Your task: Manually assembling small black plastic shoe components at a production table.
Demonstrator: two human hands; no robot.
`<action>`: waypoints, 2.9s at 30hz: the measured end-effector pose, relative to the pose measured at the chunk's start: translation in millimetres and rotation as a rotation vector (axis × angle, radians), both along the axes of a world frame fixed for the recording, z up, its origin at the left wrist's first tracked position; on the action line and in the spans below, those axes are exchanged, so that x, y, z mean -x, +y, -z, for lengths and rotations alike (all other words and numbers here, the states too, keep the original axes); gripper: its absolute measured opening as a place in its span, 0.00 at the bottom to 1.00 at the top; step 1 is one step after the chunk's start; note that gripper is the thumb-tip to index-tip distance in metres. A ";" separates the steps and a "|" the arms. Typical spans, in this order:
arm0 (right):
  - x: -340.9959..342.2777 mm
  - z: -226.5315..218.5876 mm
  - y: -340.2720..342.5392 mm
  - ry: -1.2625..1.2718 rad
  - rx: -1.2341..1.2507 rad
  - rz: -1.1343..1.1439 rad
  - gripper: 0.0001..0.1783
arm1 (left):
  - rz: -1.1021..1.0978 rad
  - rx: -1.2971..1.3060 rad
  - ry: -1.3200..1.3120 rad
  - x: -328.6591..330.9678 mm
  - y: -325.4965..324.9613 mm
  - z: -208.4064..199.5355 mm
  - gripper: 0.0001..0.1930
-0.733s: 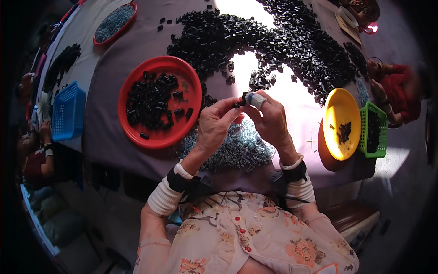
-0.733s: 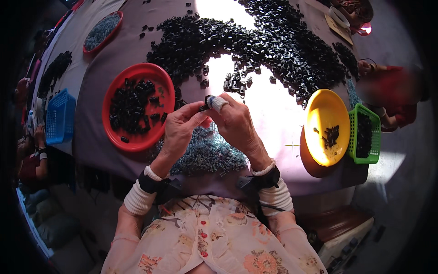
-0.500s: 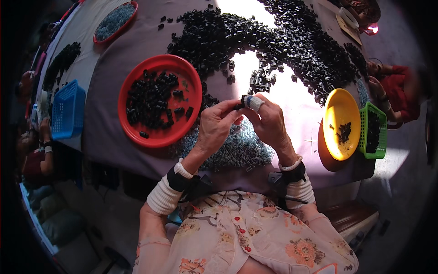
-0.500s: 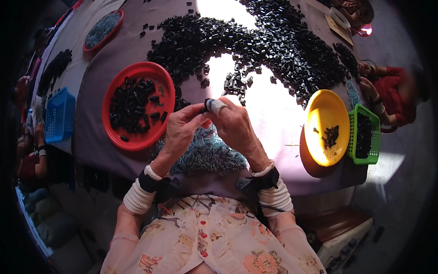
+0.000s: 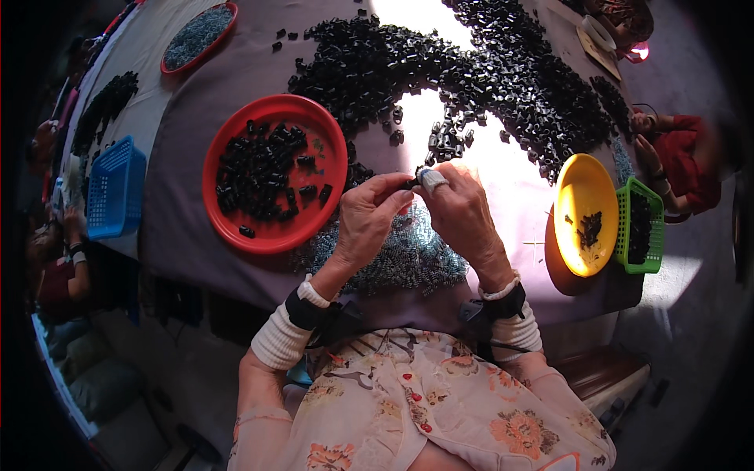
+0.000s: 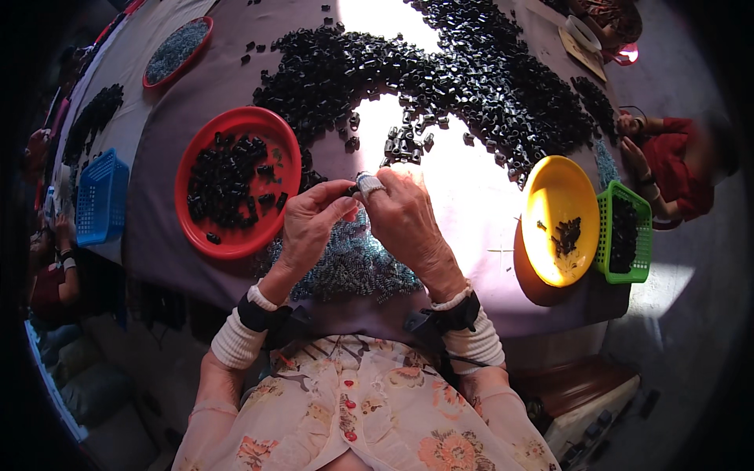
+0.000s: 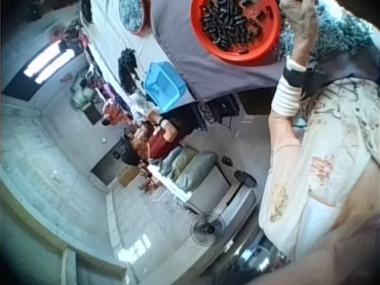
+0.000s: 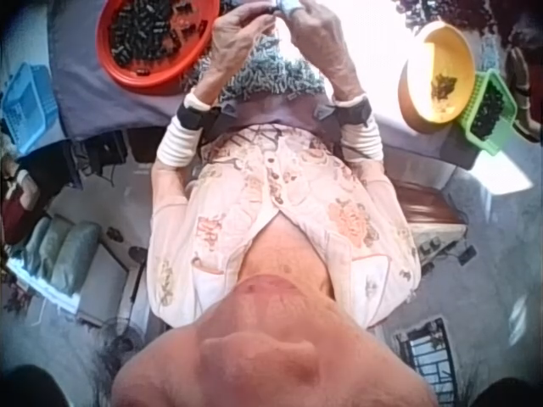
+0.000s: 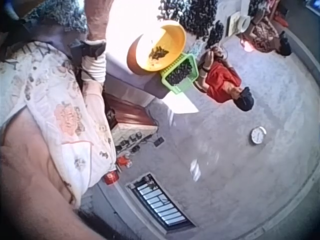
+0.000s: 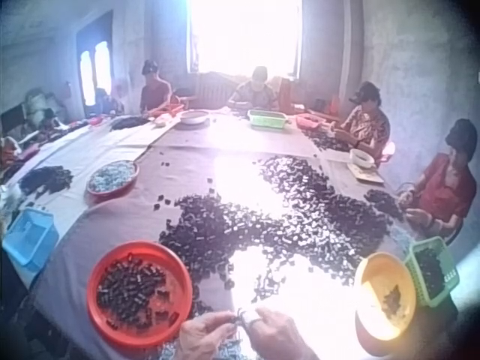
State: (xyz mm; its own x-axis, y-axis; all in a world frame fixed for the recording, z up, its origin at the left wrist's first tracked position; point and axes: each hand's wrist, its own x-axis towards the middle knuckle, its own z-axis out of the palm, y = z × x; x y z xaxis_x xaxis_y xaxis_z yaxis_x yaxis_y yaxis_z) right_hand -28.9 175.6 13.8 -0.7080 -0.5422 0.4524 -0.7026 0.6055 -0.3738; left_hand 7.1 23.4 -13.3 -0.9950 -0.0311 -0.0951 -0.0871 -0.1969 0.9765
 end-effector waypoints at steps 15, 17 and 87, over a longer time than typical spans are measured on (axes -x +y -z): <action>-1.2 7.7 1.2 -0.154 -0.064 -0.102 0.06 | -0.005 0.004 0.027 -0.9 -3.2 6.7 0.09; -0.6 5.1 2.2 -0.181 -0.053 -0.123 0.06 | -0.007 0.030 0.055 -0.4 -3.5 5.5 0.09; 29.7 24.7 21.6 -0.533 -0.458 -0.096 0.16 | 0.010 -0.134 -0.190 -5.0 -20.6 -2.1 0.12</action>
State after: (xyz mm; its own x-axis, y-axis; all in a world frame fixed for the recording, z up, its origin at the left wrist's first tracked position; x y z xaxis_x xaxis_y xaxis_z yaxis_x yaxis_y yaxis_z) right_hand -58.6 197.1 -10.9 -0.7093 -0.6661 -0.2307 -0.5531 0.7288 -0.4037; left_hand 12.1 2.8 -11.2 -0.9591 0.0040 -0.2829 -0.2690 -0.3224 0.9076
